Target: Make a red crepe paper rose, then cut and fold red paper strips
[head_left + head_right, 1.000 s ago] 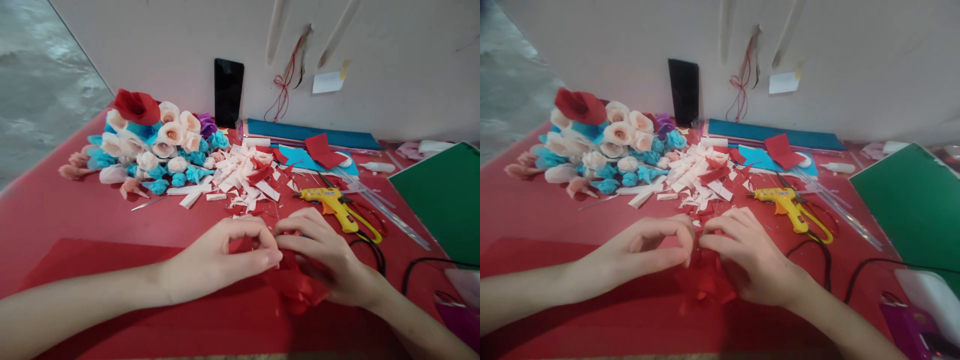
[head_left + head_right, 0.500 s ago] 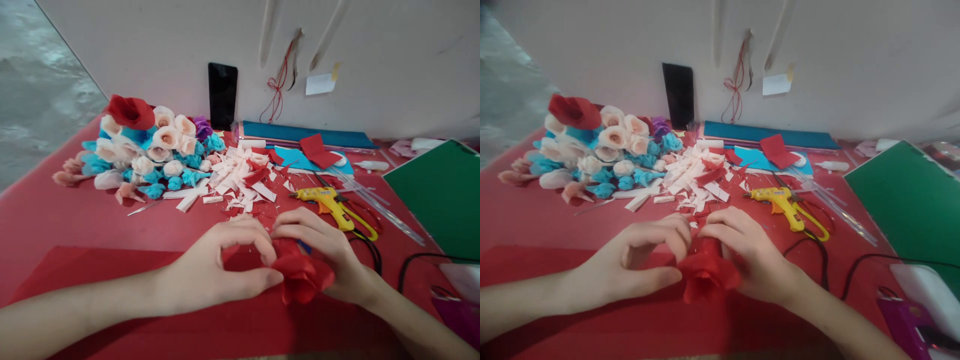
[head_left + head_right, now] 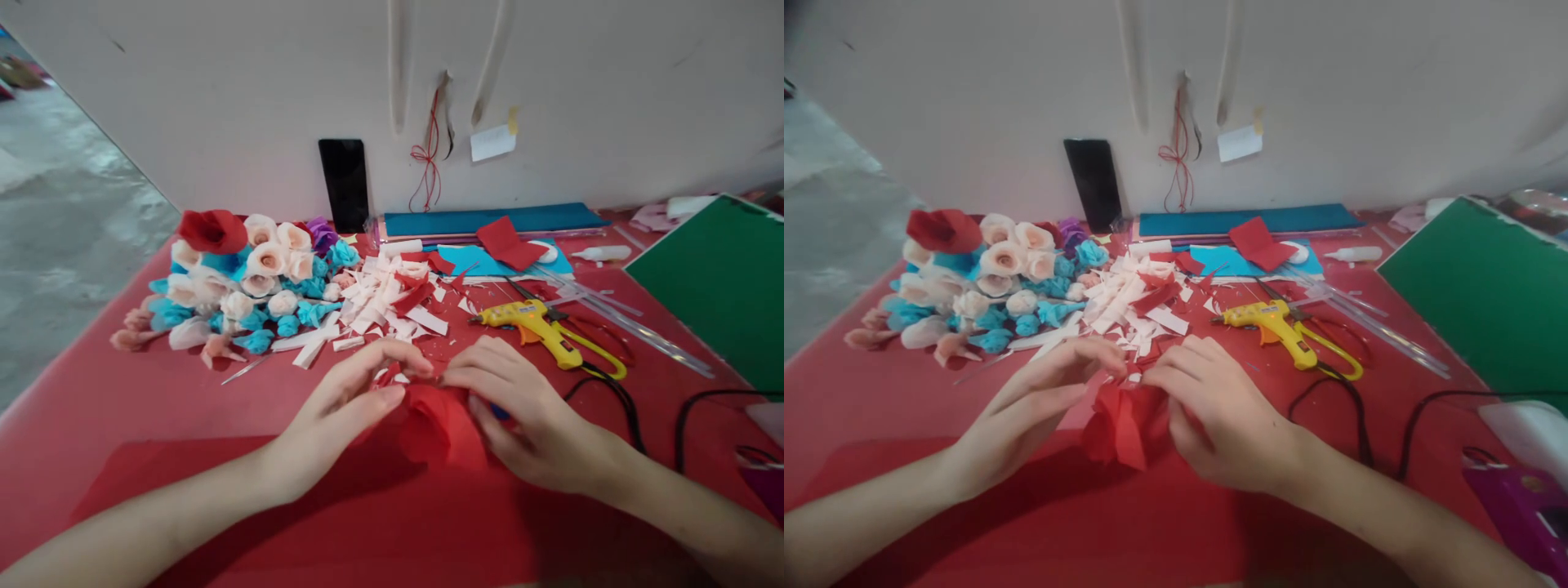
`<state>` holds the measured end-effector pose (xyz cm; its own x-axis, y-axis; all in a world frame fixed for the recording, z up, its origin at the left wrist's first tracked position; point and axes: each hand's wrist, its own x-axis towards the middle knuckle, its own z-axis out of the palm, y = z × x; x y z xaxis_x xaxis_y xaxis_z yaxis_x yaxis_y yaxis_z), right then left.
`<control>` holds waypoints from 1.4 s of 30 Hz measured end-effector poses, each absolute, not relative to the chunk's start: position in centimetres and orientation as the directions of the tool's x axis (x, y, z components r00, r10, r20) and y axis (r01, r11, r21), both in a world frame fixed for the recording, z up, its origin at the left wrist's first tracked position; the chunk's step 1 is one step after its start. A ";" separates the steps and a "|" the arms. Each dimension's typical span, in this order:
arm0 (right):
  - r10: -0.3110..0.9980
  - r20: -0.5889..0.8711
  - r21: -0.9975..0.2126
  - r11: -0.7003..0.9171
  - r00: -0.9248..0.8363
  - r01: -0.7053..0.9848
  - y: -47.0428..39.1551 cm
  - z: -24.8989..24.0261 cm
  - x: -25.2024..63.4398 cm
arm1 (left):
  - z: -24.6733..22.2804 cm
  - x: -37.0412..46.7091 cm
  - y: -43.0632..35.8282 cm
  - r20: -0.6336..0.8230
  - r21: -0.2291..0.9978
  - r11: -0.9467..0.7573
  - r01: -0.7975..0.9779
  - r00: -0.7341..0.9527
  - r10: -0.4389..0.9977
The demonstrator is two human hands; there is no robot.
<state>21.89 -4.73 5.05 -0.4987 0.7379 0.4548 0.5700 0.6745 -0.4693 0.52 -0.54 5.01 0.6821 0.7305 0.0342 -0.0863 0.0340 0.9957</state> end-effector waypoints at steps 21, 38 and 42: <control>0.822 0.092 -0.749 0.429 -0.562 0.505 -4.6 5.8 22.1 | 6.1 1.2 -1.3 -0.125 0.982 0.188 0.008 0.773 0.621; 0.785 0.431 -0.712 0.599 -0.445 0.367 -3.6 4.6 22.1 | 5.7 1.2 -1.4 -0.165 0.893 0.392 -0.219 0.652 0.740; 0.799 0.440 -0.731 0.584 -0.409 0.354 -3.2 4.3 22.4 | 5.5 1.4 -1.4 -0.174 0.873 0.425 -0.241 0.660 0.731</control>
